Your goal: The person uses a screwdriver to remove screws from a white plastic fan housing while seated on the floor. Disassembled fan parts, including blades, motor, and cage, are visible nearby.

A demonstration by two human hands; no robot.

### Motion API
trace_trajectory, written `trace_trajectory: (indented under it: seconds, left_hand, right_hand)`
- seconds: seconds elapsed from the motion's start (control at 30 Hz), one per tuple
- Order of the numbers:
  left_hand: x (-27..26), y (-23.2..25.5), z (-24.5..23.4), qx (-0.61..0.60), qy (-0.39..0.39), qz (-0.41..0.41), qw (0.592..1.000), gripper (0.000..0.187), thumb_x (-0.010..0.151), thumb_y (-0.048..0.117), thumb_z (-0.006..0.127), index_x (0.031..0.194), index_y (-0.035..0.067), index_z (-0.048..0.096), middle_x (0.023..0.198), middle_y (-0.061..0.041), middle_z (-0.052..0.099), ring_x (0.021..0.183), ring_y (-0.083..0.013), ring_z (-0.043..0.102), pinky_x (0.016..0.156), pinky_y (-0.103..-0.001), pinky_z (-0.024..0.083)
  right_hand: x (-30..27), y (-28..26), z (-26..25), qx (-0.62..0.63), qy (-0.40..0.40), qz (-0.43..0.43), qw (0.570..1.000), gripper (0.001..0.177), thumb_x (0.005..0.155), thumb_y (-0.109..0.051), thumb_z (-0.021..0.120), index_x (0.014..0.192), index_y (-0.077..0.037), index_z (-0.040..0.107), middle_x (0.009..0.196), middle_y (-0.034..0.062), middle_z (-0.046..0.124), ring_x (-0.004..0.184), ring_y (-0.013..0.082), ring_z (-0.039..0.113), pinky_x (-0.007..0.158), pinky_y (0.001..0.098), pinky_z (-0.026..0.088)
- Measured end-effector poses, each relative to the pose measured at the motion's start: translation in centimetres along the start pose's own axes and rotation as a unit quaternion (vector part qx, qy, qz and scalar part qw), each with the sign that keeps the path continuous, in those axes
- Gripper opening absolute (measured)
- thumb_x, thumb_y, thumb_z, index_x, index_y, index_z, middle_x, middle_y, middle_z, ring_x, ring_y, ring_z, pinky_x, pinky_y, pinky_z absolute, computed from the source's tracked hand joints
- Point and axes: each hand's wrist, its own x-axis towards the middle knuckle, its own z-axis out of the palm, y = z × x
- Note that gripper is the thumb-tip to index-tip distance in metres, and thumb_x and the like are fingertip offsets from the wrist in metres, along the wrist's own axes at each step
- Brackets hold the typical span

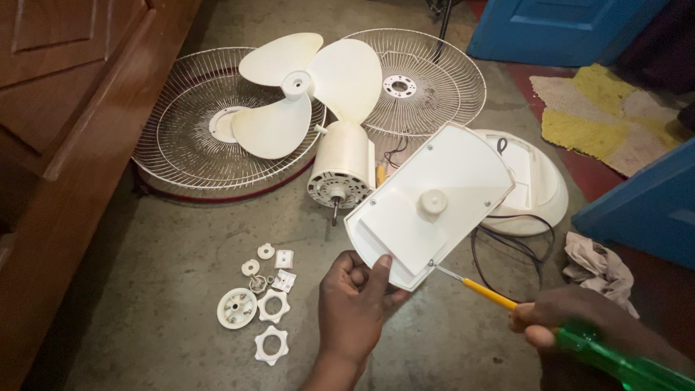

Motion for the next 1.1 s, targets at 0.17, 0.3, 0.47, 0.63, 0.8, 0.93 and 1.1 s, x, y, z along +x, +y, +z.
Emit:
trace_trajectory:
  seconds: [0.17, 0.3, 0.47, 0.63, 0.8, 0.93, 1.1]
  left_hand:
    - [0.1, -0.1, -0.1, -0.005, -0.005, 0.019, 1.000, 0.020, 0.094, 0.013, 0.065, 0.100, -0.005, 0.060, 0.081, -0.011, 0.074, 0.073, -0.0141, 0.073, 0.063, -0.030, 0.066]
    - [0.1, -0.2, 0.0, -0.014, -0.011, 0.029, 0.999, 0.019, 0.094, 0.014, 0.064, 0.100, -0.004, 0.059, 0.082, -0.011, 0.075, 0.074, -0.0149, 0.075, 0.064, -0.030, 0.067]
    - [-0.1, 0.0, 0.1, -0.003, -0.010, 0.018, 1.000, 0.020, 0.094, 0.014, 0.064, 0.100, -0.004, 0.059, 0.083, -0.011, 0.076, 0.076, -0.0150, 0.076, 0.066, -0.030, 0.067]
    - [-0.1, 0.0, 0.1, -0.006, -0.009, 0.014, 1.000, 0.019, 0.094, 0.014, 0.063, 0.101, -0.003, 0.059, 0.084, -0.011, 0.076, 0.076, -0.0148, 0.076, 0.066, -0.030, 0.066]
    - [-0.1, -0.1, 0.2, -0.008, -0.016, 0.021, 1.000, 0.019, 0.094, 0.013, 0.063, 0.101, -0.003, 0.060, 0.085, -0.011, 0.076, 0.077, -0.0149, 0.076, 0.067, -0.030, 0.067]
    - [-0.3, 0.2, 0.2, 0.000, -0.010, 0.013, 1.000, 0.019, 0.094, 0.013, 0.063, 0.102, -0.004, 0.059, 0.085, -0.012, 0.076, 0.077, -0.0157, 0.076, 0.066, -0.030, 0.067]
    - [-0.5, 0.7, 0.3, 0.015, -0.005, -0.006, 1.000, 0.020, 0.095, 0.014, 0.062, 0.104, -0.003, 0.060, 0.086, -0.012, 0.077, 0.078, -0.0151, 0.077, 0.067, -0.029, 0.067]
  right_hand:
    - [2.1, -2.8, -0.2, 0.077, -0.015, -0.077, 0.994, 0.019, 0.099, -0.032, 0.060, 0.101, -0.014, 0.065, 0.081, 0.0025, 0.079, 0.070, 0.0120, 0.076, 0.062, 0.0306, 0.060]
    - [0.7, -3.6, 1.0, 0.074, 0.141, -0.059, 0.985, 0.014, 0.104, -0.028, 0.059, 0.105, -0.014, 0.062, 0.084, 0.0011, 0.074, 0.073, 0.0107, 0.076, 0.069, 0.0310, 0.059]
    - [-0.9, -2.5, 1.8, 0.057, 0.143, -0.043, 0.987, 0.011, 0.102, -0.026, 0.061, 0.103, -0.015, 0.065, 0.085, 0.0019, 0.074, 0.074, 0.0120, 0.075, 0.071, 0.0323, 0.059]
    - [0.6, -3.0, 0.3, 0.034, 0.093, -0.112, 0.989, 0.013, 0.102, -0.021, 0.061, 0.107, -0.010, 0.064, 0.089, 0.0041, 0.072, 0.079, 0.0133, 0.076, 0.074, 0.0337, 0.059]
    - [2.4, -1.1, -0.9, 0.103, -0.080, -0.092, 0.987, 0.017, 0.097, -0.024, 0.060, 0.109, -0.012, 0.063, 0.087, -0.0018, 0.077, 0.073, 0.0067, 0.076, 0.068, 0.0293, 0.059]
    - [-0.6, -2.0, 2.0, 0.062, 0.152, -0.057, 0.985, 0.010, 0.103, -0.024, 0.061, 0.103, -0.014, 0.064, 0.084, 0.0019, 0.073, 0.074, 0.0107, 0.070, 0.068, 0.0301, 0.057]
    - [-0.5, -3.4, 2.0, 0.046, 0.162, -0.051, 0.984, 0.010, 0.102, -0.025, 0.060, 0.102, -0.016, 0.063, 0.081, 0.0019, 0.072, 0.069, 0.0101, 0.073, 0.069, 0.0309, 0.057]
